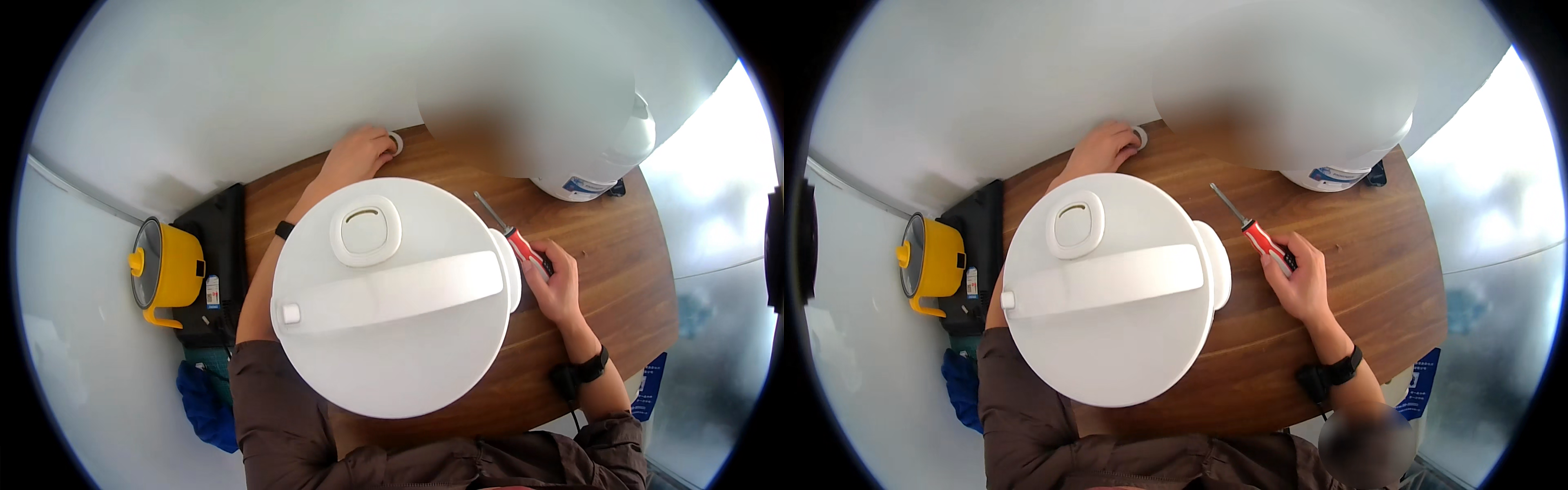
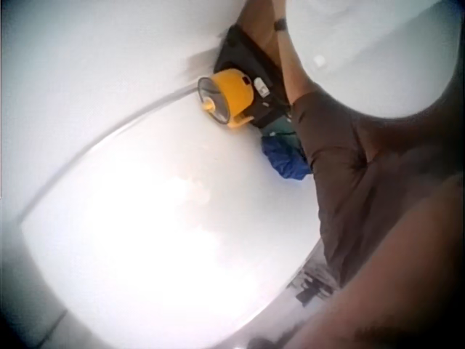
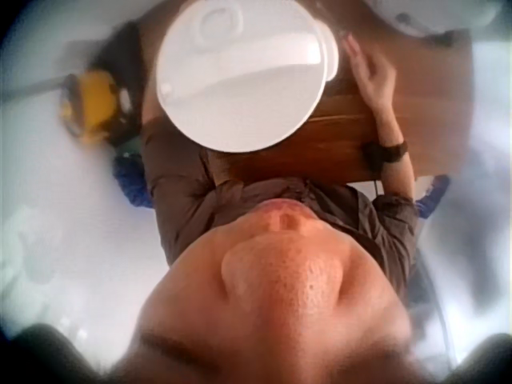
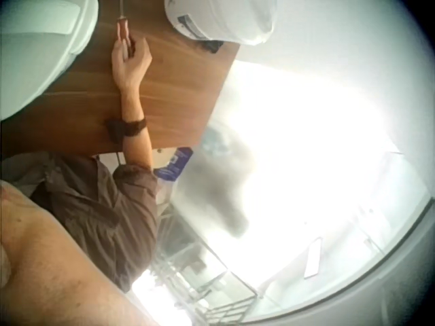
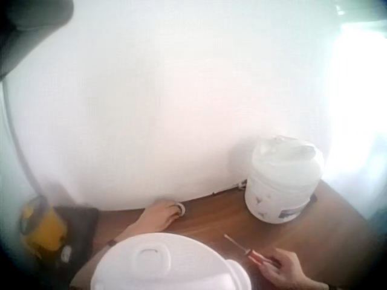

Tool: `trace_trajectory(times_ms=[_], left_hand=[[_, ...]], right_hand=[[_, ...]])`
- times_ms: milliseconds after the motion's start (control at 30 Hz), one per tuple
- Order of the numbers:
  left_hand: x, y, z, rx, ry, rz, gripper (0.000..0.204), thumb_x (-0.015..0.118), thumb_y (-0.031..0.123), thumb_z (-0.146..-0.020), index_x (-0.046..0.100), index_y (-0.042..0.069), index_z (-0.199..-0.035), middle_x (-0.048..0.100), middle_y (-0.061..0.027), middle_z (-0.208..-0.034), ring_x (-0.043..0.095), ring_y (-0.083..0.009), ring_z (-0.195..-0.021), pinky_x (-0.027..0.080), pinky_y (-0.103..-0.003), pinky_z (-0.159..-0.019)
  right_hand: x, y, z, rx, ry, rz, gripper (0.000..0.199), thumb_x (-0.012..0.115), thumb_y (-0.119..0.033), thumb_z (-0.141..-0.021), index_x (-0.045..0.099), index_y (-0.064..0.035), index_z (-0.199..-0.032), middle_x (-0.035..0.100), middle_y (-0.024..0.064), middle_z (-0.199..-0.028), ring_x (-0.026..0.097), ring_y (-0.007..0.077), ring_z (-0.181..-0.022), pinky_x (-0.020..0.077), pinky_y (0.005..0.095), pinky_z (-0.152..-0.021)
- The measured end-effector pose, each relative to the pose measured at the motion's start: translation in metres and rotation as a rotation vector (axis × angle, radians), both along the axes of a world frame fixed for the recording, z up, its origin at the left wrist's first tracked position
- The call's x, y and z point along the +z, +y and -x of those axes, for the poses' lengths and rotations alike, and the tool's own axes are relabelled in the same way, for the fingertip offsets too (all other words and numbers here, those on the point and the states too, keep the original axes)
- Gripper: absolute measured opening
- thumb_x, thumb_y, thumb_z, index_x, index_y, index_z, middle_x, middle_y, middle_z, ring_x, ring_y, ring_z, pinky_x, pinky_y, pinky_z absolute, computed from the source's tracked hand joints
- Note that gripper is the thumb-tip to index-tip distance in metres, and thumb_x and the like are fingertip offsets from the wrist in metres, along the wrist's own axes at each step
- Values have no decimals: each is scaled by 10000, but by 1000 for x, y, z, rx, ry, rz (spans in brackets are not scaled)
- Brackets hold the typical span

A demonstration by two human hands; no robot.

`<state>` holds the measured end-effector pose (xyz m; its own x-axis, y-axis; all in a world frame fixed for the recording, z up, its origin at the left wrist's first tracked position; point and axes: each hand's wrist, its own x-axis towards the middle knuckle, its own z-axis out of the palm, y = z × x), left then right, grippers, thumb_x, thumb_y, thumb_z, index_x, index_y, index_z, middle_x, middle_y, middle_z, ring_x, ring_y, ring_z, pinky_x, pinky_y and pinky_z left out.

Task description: The person assembles a white rice cooker by attaching the lid, securing it with a screwdriver, and inserting the inner pot. They then repeat the process with a second rice cooker.

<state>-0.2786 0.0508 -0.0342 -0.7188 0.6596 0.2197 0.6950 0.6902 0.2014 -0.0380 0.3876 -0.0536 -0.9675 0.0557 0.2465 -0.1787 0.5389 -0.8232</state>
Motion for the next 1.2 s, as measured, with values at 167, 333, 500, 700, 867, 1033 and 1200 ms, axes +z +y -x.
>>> trace_trajectory(times_ms=[167, 333, 500, 700, 867, 1033, 1200], left_hand=[[8, -14, -21, 198, -67, -162, 98, 595, 96, -988, 683, 58, -1004, 677, -75, -962, 639, -259, -907, 533, -394, -772], [26, -61, -54, 505, -460, -896, 154, 509, 114, -1058, 616, 18, -1113, 672, -53, -891, 610, -141, -759, 522, -300, -676], [39, -84, -109, 291, -549, -1642, 185, 490, 169, -1101, 590, 28, -1165, 660, -48, -942, 589, -108, -768, 518, -261, -659], [53, -90, -178, 91, -576, -1990, 208, 545, 226, -1098, 618, 34, -1132, 652, -33, -987, 590, -127, -844, 511, -313, -817], [70, -77, -219, 30, -248, -1731, 220, 620, 226, -1062, 645, 26, -1148, 664, -26, -1057, 581, -128, -912, 492, -285, -877], [105, -65, -245, -126, -93, -1528, 229, 675, 176, -1021, 653, 4, -1170, 668, -26, -1058, 573, -129, -917, 461, -285, -900], [127, -39, -272, -78, 74, -1287, 166, 704, 155, -993, 661, -3, -1016, 632, -26, -949, 553, -116, -853, 441, -251, -823]], right_hand=[[-4, -3, 2, -12, 24, 31, 236, 713, -169, -887, 688, 32, -1008, 659, 150, -785, 621, 236, -692, 490, 343, -670], [-7, -5, 0, -11, 12, 62, 246, 714, -185, -916, 701, 30, -1033, 684, 133, -802, 623, 187, -709, 500, 318, -695], [-14, -1, 0, 3, 15, 55, 262, 713, -195, -926, 701, 32, -1056, 680, 105, -807, 595, 145, -735, 499, 309, -712], [-19, -1, -1, 46, 37, 31, 269, 698, -207, -936, 696, 32, -1060, 666, 79, -804, 567, 126, -748, 488, 301, -719], [-17, -4, -3, 29, 55, -21, 280, 711, -226, -925, 703, 19, -1061, 682, 93, -818, 597, 149, -754, 501, 317, -733], [-18, -8, -5, 2, 74, -76, 316, 739, -254, -896, 715, 10, -1068, 719, 155, -871, 685, 247, -813, 532, 358, -779], [-13, -14, -8, 2, 160, -179, 298, 767, -238, -839, 728, -23, -1042, 727, 164, -972, 708, 316, -889, 554, 395, -806]])
